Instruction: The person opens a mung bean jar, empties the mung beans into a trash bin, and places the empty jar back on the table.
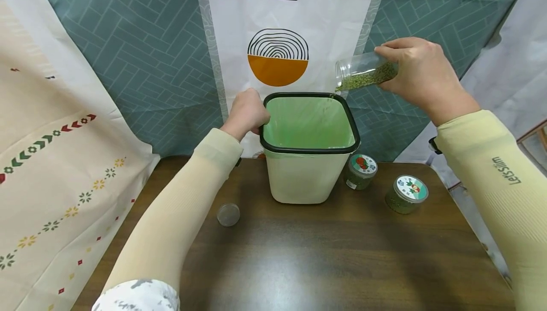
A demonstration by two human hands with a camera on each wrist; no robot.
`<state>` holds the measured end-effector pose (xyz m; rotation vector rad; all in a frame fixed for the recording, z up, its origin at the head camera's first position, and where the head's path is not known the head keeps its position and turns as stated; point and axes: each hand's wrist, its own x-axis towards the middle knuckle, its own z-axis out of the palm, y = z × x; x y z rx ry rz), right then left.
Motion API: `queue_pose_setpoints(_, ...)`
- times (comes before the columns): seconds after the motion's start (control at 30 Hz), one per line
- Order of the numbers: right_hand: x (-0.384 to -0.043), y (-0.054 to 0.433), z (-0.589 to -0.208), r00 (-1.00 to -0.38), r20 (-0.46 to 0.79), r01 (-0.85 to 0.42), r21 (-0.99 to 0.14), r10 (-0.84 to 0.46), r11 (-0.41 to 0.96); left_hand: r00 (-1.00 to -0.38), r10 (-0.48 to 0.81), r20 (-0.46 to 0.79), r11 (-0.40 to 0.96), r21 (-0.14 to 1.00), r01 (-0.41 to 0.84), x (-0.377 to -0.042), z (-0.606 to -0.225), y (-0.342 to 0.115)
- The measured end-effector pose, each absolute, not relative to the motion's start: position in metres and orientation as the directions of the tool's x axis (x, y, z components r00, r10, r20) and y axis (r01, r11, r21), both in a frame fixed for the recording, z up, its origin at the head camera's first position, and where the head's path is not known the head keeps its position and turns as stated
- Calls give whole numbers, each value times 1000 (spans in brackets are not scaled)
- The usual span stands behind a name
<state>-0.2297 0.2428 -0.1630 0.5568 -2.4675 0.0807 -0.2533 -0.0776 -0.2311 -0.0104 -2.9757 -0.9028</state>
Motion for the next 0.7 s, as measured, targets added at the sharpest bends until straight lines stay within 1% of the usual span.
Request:
queue_pose_setpoints(0.4,-229,245,-161,-722,584,-412,69,-372,909,-999,-3,37,835,551,18,-254,-231,-77)
queue_pose_setpoints(0.7,-228,245,-161,-734,572,-405,66,-367,912,-999,-8,36,836,549,13,-253,-231,-77)
